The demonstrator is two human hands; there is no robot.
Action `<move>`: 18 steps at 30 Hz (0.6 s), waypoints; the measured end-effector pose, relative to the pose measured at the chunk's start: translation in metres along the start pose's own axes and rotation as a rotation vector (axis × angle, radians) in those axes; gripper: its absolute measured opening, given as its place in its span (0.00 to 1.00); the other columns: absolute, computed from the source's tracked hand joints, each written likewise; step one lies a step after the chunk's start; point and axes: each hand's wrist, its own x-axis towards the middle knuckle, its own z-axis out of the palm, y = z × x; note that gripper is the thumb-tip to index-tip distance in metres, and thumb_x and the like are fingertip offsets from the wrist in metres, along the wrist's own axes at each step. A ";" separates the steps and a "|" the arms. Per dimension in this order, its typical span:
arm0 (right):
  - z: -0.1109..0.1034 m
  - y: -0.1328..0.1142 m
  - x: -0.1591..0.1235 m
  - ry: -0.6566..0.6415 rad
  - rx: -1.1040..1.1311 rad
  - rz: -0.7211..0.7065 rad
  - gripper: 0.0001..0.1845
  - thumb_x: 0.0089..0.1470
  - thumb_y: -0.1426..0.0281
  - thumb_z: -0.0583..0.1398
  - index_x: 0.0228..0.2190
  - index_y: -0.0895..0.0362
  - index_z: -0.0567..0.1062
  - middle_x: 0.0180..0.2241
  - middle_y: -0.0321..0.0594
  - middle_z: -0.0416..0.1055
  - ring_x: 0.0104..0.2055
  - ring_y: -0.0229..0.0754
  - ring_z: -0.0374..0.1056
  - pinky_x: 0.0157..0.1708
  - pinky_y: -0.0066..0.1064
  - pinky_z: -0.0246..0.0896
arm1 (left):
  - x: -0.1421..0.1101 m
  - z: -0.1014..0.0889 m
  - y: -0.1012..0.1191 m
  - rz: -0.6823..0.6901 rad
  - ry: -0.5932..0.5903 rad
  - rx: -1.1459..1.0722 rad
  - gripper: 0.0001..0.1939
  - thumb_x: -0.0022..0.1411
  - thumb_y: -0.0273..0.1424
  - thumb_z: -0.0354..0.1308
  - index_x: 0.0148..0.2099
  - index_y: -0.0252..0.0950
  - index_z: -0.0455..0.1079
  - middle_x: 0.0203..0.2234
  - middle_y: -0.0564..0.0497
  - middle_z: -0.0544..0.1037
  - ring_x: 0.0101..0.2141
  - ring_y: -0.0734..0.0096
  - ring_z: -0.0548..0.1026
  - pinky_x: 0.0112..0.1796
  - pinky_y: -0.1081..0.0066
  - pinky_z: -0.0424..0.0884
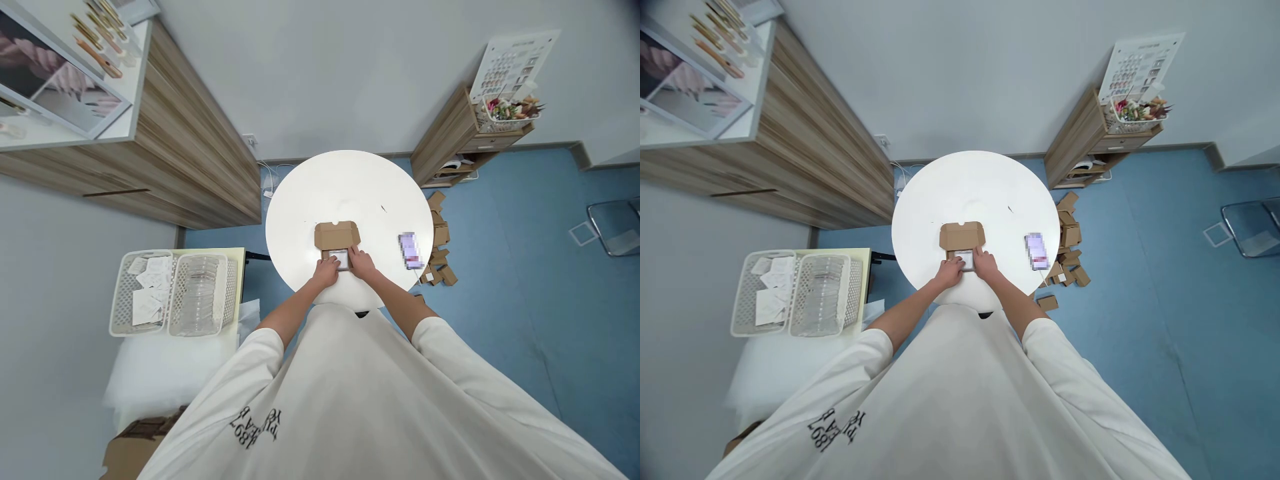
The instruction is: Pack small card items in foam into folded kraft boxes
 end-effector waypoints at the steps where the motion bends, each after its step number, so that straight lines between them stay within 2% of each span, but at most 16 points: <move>1: -0.001 0.000 0.000 0.000 -0.001 0.000 0.43 0.56 0.70 0.64 0.67 0.56 0.51 0.65 0.56 0.53 0.54 0.56 0.64 0.49 0.41 0.62 | -0.002 0.000 0.000 0.019 -0.031 0.032 0.18 0.66 0.27 0.52 0.57 0.41 0.68 0.62 0.42 0.66 0.54 0.52 0.71 0.55 0.52 0.62; 6: -0.004 -0.002 -0.002 -0.013 -0.023 -0.002 0.45 0.56 0.69 0.64 0.68 0.56 0.49 0.66 0.56 0.52 0.55 0.56 0.63 0.51 0.41 0.62 | -0.007 0.001 0.002 0.015 -0.065 0.053 0.24 0.64 0.27 0.54 0.62 0.43 0.65 0.65 0.42 0.62 0.57 0.50 0.68 0.56 0.51 0.59; 9: -0.004 0.000 -0.008 0.014 -0.015 -0.026 0.45 0.56 0.67 0.64 0.68 0.54 0.49 0.68 0.54 0.48 0.58 0.57 0.60 0.53 0.42 0.61 | -0.009 -0.001 -0.003 -0.024 0.024 -0.050 0.22 0.66 0.25 0.51 0.60 0.44 0.66 0.62 0.44 0.67 0.57 0.53 0.69 0.56 0.52 0.61; 11: -0.002 0.004 -0.012 0.073 0.023 -0.039 0.40 0.58 0.66 0.62 0.67 0.53 0.53 0.68 0.53 0.48 0.60 0.56 0.58 0.53 0.42 0.61 | -0.009 -0.005 -0.011 -0.092 0.131 -0.142 0.20 0.67 0.25 0.49 0.59 0.43 0.67 0.57 0.44 0.71 0.57 0.55 0.70 0.55 0.56 0.64; 13: 0.000 0.011 -0.012 0.158 0.112 0.013 0.34 0.61 0.66 0.59 0.66 0.54 0.56 0.67 0.53 0.51 0.60 0.54 0.59 0.54 0.41 0.61 | -0.007 -0.011 -0.022 -0.212 0.246 -0.237 0.18 0.68 0.26 0.49 0.57 0.42 0.67 0.53 0.44 0.73 0.55 0.58 0.71 0.54 0.59 0.66; 15: -0.001 0.018 -0.008 0.233 0.274 0.141 0.31 0.63 0.65 0.55 0.65 0.55 0.57 0.65 0.53 0.55 0.59 0.52 0.62 0.54 0.39 0.63 | -0.001 -0.018 -0.035 -0.396 0.346 -0.346 0.18 0.68 0.26 0.48 0.58 0.41 0.66 0.53 0.43 0.73 0.53 0.61 0.72 0.53 0.62 0.67; 16: -0.003 0.021 -0.003 0.256 0.380 0.214 0.31 0.64 0.64 0.54 0.66 0.57 0.57 0.64 0.54 0.57 0.58 0.50 0.63 0.53 0.38 0.64 | 0.003 -0.022 -0.041 -0.496 0.379 -0.418 0.19 0.68 0.27 0.48 0.60 0.41 0.64 0.54 0.42 0.73 0.53 0.62 0.73 0.52 0.63 0.68; 18: -0.009 0.027 0.008 0.253 0.615 0.338 0.33 0.64 0.62 0.52 0.66 0.58 0.56 0.63 0.54 0.60 0.55 0.48 0.68 0.51 0.36 0.66 | 0.013 -0.030 -0.052 -0.654 0.361 -0.612 0.22 0.68 0.30 0.50 0.63 0.40 0.61 0.56 0.42 0.72 0.52 0.63 0.74 0.49 0.66 0.71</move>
